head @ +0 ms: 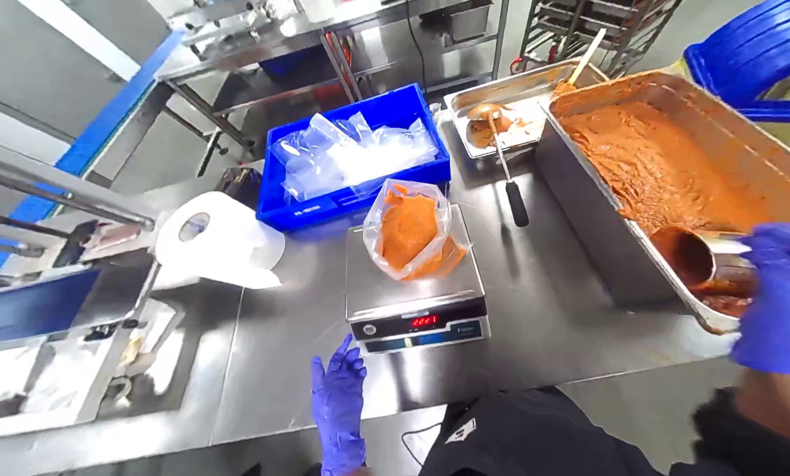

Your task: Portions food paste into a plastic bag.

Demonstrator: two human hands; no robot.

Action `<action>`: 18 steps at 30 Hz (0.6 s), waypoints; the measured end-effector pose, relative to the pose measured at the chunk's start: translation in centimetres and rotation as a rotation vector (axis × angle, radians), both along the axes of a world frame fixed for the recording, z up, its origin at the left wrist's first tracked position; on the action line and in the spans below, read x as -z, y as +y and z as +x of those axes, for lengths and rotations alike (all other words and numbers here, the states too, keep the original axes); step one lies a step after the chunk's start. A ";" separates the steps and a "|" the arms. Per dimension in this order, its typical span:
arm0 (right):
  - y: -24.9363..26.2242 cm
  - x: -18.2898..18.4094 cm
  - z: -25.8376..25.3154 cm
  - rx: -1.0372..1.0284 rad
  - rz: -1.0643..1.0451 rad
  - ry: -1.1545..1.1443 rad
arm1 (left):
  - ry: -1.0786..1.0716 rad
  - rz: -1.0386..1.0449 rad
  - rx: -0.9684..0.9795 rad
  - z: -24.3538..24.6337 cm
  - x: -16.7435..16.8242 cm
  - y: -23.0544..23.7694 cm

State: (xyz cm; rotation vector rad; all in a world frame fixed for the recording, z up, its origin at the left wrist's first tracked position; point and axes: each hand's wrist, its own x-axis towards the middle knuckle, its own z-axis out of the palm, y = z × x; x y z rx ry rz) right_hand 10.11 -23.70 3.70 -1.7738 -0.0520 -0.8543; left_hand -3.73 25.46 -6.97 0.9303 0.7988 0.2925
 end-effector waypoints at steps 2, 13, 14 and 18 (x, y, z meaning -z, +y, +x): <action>-2.6 -0.2 -0.2 0.088 0.033 0.091 | -0.018 -0.011 -0.004 0.7 0.1 -0.2; 17.0 8.9 0.3 -0.609 0.341 0.396 | -0.736 -0.245 0.366 1.3 -0.3 -1.5; 17.2 8.6 0.4 -0.625 0.323 0.442 | -0.718 -0.231 0.369 1.0 0.2 -1.4; 14.4 4.5 0.6 -0.629 0.160 0.281 | -0.645 -0.155 0.374 0.1 0.6 -1.4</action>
